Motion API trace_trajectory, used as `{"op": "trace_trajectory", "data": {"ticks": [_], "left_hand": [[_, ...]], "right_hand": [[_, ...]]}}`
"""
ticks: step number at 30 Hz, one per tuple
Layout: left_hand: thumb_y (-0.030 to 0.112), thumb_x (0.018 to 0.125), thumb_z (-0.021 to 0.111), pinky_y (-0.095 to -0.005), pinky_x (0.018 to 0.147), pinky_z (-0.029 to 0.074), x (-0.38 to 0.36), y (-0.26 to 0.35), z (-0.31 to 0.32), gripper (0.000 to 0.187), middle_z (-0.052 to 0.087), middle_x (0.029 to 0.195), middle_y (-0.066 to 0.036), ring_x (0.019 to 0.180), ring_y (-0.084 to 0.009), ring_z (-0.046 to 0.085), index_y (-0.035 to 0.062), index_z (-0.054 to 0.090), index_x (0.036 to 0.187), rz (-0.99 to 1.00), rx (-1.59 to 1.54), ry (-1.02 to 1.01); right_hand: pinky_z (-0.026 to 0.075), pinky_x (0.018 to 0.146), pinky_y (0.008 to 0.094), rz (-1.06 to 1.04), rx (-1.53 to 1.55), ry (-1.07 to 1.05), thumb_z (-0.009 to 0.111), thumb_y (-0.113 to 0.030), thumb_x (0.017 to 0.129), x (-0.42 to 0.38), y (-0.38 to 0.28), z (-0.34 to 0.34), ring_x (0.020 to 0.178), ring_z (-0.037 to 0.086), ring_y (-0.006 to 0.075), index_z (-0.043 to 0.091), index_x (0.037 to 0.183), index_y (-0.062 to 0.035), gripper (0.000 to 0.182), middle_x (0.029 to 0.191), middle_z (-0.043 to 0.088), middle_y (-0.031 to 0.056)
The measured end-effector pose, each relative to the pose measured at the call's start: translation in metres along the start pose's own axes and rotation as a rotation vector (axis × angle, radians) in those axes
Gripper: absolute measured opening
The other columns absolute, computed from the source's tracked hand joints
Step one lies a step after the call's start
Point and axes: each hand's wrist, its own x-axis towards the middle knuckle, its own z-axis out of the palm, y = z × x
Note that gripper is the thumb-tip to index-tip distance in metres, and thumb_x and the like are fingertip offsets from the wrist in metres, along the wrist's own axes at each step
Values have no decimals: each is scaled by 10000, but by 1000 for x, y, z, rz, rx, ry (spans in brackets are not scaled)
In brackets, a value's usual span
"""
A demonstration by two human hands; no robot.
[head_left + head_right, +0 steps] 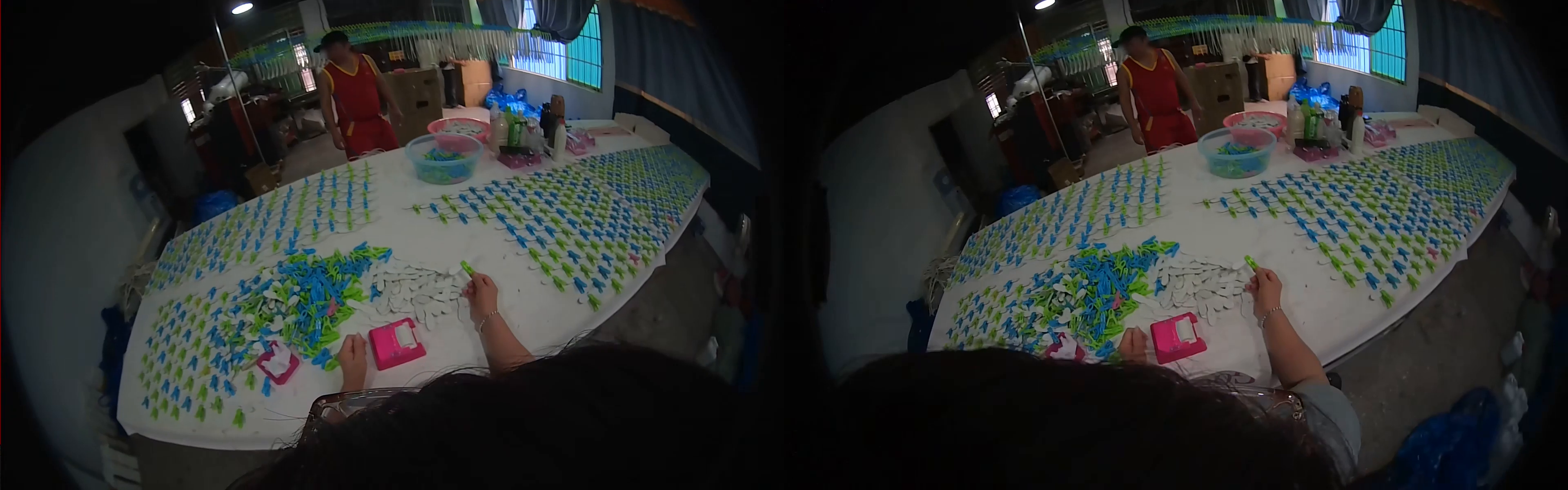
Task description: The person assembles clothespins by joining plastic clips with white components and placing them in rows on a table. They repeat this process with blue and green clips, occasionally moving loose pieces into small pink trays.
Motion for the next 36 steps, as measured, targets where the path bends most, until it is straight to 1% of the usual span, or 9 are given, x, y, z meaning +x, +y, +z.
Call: {"op": "trace_trajectory", "data": {"ticks": [1, 6, 14, 16, 22, 32, 33, 35, 36], "left_hand": [[194, 963, 475, -225, 500, 330, 0, 16, 1, 276, 448, 577, 23, 541, -52, 403, 42, 527, 739, -361, 290, 45], [203, 959, 482, -228, 500, 336, -3, 7, -1, 275, 453, 576, 23, 538, -54, 410, 44, 531, 741, -397, 254, 53], [210, 953, 494, -233, 478, 323, -11, -13, -4, 276, 453, 575, 26, 526, -45, 384, 35, 525, 742, -457, 309, 121], [194, 945, 507, -228, 475, 316, -18, -29, -7, 259, 451, 573, 22, 533, -33, 376, 33, 524, 743, -466, 145, 178], [196, 940, 516, -243, 484, 328, -20, -32, -10, 254, 478, 586, 22, 546, -47, 391, 27, 526, 750, -444, 237, 114], [206, 930, 531, -254, 491, 338, -8, -22, 2, 260, 491, 588, 27, 548, -59, 399, 21, 529, 748, -417, 318, -42], [207, 929, 533, -256, 491, 339, -8, -21, 3, 260, 492, 588, 27, 548, -61, 400, 20, 529, 748, -414, 333, -33], [209, 928, 536, -258, 493, 341, -11, -16, 4, 262, 495, 589, 28, 549, -63, 402, 19, 529, 748, -396, 395, 58], [210, 927, 538, -259, 493, 342, -15, -13, 4, 262, 496, 589, 29, 549, -64, 402, 18, 530, 747, -380, 445, 136]], "right_hand": [[422, 496, 262, 29, 32, -7, 580, -128, 886, 0, -3, 1, 531, 464, 113, 563, 899, -39, 92, 655, 512, 29], [417, 491, 261, 97, -48, -32, 585, -129, 883, 15, -13, 10, 525, 468, 106, 568, 892, -46, 85, 656, 527, 23], [427, 499, 258, 244, -107, -88, 585, -151, 893, 107, 21, 103, 513, 463, 103, 583, 871, -47, 106, 660, 554, 22], [465, 516, 268, 387, -44, 84, 573, -146, 902, 127, 40, 125, 521, 490, 109, 594, 876, -37, 114, 684, 586, 36], [507, 476, 275, 407, -16, 195, 553, -106, 905, 180, 76, 162, 511, 529, 123, 597, 853, -14, 114, 703, 619, 65], [483, 444, 291, 377, 55, 297, 530, -132, 910, 235, 88, 175, 508, 527, 154, 552, 767, -9, 189, 669, 591, 88], [477, 439, 295, 391, 77, 320, 519, -128, 910, 247, 95, 172, 507, 525, 158, 551, 765, -14, 187, 665, 588, 87], [413, 370, 306, 341, 176, 267, 531, -21, 796, 279, 119, 157, 461, 509, 195, 547, 747, 13, 62, 665, 571, 139], [409, 369, 312, 315, 159, 257, 531, -58, 810, 304, 140, 145, 462, 512, 193, 540, 716, -3, 109, 634, 552, 124]]}}
